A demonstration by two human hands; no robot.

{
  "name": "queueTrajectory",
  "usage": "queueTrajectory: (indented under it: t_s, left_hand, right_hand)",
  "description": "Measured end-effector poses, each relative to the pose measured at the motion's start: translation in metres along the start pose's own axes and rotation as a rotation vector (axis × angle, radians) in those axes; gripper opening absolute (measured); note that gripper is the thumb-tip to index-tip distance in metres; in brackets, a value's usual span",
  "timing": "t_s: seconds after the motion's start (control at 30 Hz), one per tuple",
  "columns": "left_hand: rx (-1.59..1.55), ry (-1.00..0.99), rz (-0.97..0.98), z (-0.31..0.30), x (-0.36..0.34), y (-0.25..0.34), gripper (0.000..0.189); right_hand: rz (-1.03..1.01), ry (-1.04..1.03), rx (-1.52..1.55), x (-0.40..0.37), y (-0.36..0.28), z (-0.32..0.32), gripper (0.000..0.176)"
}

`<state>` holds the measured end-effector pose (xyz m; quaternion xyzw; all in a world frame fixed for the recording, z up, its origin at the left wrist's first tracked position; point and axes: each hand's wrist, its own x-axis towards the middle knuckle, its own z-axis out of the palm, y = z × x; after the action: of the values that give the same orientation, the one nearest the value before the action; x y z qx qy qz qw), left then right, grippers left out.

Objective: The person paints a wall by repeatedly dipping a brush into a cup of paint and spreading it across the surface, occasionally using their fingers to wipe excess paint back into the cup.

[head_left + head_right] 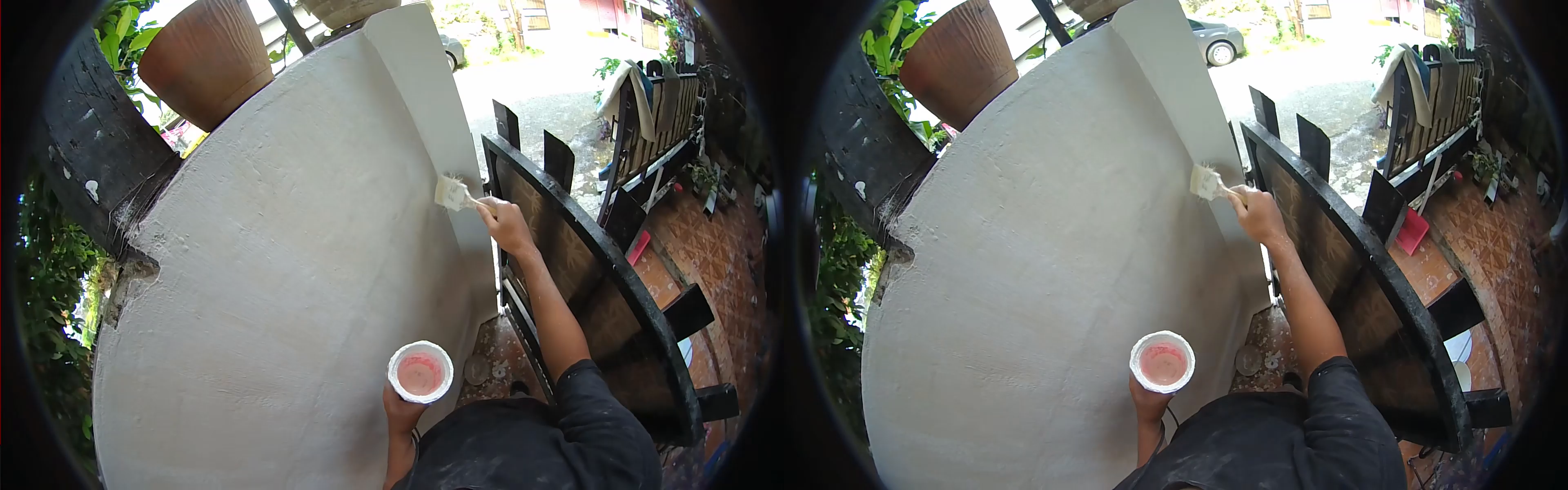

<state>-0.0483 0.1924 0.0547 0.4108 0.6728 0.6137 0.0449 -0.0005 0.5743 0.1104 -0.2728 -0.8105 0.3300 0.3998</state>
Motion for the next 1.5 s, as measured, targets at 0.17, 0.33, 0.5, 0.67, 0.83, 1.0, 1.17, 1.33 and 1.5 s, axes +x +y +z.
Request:
queueTrajectory:
  t_s: [0.17,0.33,0.5,0.67,0.83,1.0,1.17,1.33,1.5]
  left_hand:
    - [0.047,0.072,0.051,-0.007,-0.005,0.004,0.076]
    - [0.023,0.116,0.019,-0.003,-0.005,0.006,0.074]
    - [-0.038,0.082,-0.006,0.011,0.007,0.012,0.073]
    - [-0.044,0.075,0.009,0.012,0.014,0.015,0.072]
    - [-0.107,0.033,-0.013,0.018,0.017,0.005,0.072]
    - [-0.158,-0.096,-0.113,0.025,0.016,-0.003,0.071]
    - [-0.157,-0.098,-0.094,0.026,0.019,0.010,0.073]
    - [-0.191,-0.048,-0.129,0.020,0.011,-0.009,0.074]
    - [-0.142,0.010,-0.140,0.020,0.014,-0.010,0.074]
  right_hand:
    - [0.174,-0.057,0.078,0.059,-0.038,-0.008,0.033]
    - [0.116,-0.151,0.413,0.106,-0.106,-0.049,0.044]
    - [0.042,-0.080,0.763,0.145,-0.178,-0.079,0.041]
    - [0.064,-0.103,1.150,0.149,-0.150,-0.042,0.042]
    - [0.306,-0.208,0.958,0.074,-0.046,0.010,0.040]
    - [0.475,-0.186,0.461,0.005,0.060,0.035,0.038]
    - [0.398,-0.125,0.230,0.013,0.029,0.035,0.036]
    - [0.179,-0.114,0.281,0.085,-0.084,-0.026,0.037]
    - [0.144,-0.142,0.910,0.101,-0.120,-0.053,0.041]
